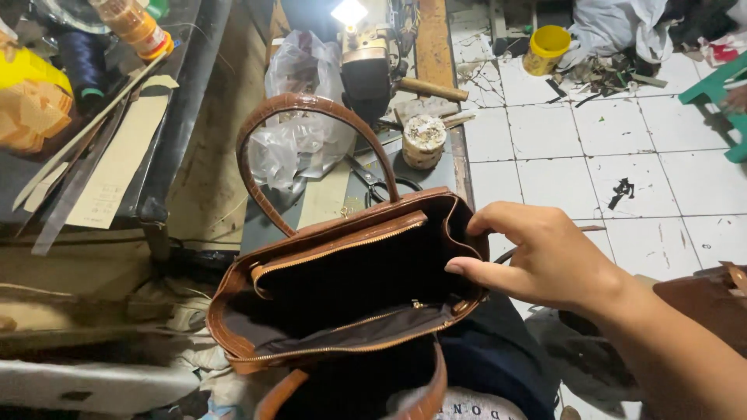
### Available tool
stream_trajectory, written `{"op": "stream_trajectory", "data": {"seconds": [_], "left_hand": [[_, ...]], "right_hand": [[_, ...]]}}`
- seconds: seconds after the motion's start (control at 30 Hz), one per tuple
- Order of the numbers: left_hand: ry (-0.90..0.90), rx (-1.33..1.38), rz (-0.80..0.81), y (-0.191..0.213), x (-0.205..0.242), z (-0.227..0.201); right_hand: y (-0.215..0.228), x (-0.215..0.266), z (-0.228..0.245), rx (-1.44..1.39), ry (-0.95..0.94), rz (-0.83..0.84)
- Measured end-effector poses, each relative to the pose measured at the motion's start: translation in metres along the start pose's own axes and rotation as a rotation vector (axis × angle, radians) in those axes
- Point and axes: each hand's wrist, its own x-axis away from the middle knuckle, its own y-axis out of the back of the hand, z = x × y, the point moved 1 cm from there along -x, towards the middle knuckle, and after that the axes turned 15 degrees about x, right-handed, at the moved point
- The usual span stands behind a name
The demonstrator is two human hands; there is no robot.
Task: Inspecting a leather handbag for quality and construction details
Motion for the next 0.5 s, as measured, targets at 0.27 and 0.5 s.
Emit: {"op": "stream_trajectory", "data": {"seconds": [0.27, 0.5], "left_hand": [[0.123, 1.092, 0.083, 0.140, -0.141, 0.116], [0.393, 1.706, 0.434, 0.058, -0.201, 0.164]], "right_hand": [[-0.005, 0.000, 0.004, 0.119, -0.010, -0.086], [-0.001, -0.004, 0.012, 0.145, -0.047, -0.085]]}}
